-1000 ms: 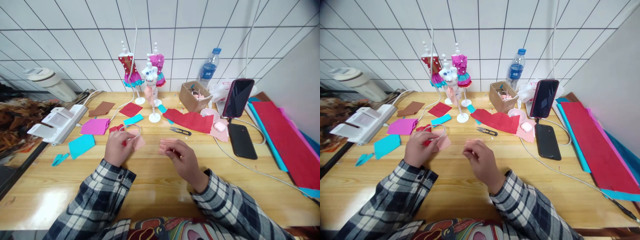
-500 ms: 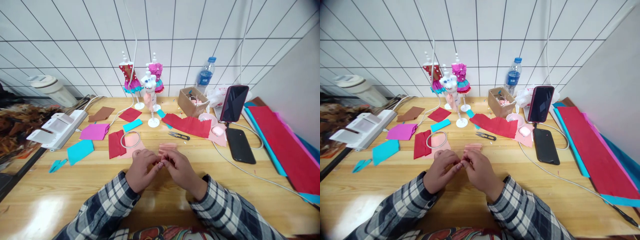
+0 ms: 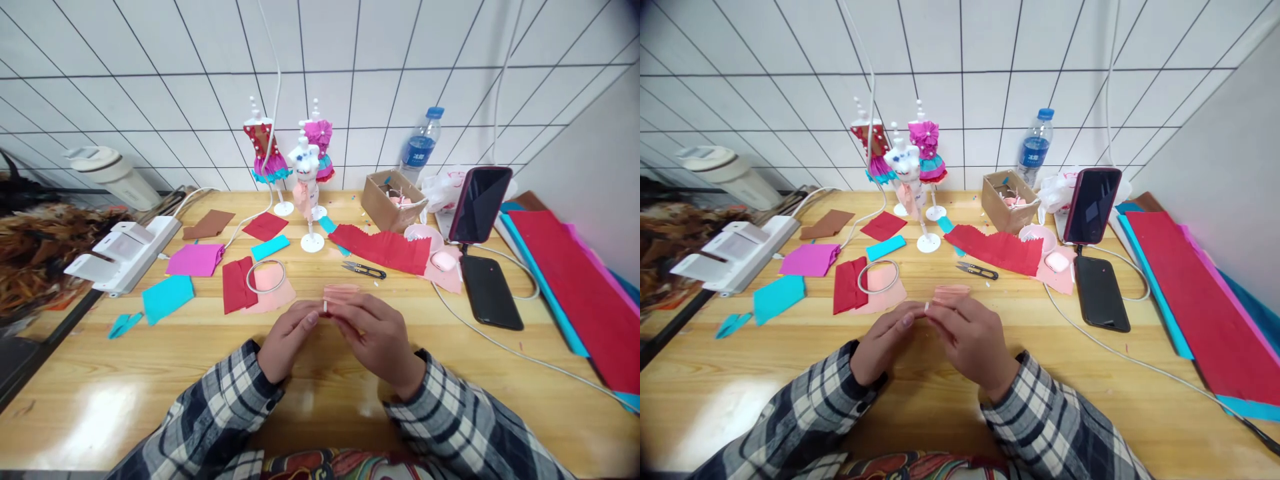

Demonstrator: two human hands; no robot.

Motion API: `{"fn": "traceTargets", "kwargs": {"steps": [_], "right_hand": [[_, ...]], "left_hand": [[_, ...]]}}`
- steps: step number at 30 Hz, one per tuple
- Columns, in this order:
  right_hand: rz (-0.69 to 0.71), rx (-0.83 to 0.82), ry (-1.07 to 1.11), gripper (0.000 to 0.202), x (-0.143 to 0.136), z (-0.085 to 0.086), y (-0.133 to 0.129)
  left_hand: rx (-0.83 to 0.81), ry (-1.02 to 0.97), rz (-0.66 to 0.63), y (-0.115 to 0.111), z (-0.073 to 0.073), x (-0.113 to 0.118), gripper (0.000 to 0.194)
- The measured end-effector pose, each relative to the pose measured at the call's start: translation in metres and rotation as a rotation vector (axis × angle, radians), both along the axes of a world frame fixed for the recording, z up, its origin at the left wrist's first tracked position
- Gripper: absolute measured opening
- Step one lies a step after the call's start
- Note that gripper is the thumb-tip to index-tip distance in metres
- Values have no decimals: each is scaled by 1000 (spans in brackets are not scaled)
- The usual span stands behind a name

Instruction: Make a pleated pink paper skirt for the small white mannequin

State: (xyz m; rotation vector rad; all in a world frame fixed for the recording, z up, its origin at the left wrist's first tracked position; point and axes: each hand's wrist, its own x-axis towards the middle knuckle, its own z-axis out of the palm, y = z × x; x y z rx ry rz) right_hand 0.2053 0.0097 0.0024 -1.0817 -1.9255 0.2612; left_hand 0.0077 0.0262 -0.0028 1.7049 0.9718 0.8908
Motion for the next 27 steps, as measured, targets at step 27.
{"fn": "traceTargets", "kwargs": {"steps": [27], "right_hand": [[56, -515, 360, 11, -13, -11, 4]], "left_hand": [[508, 338, 26, -1, 6, -1, 17]]}}
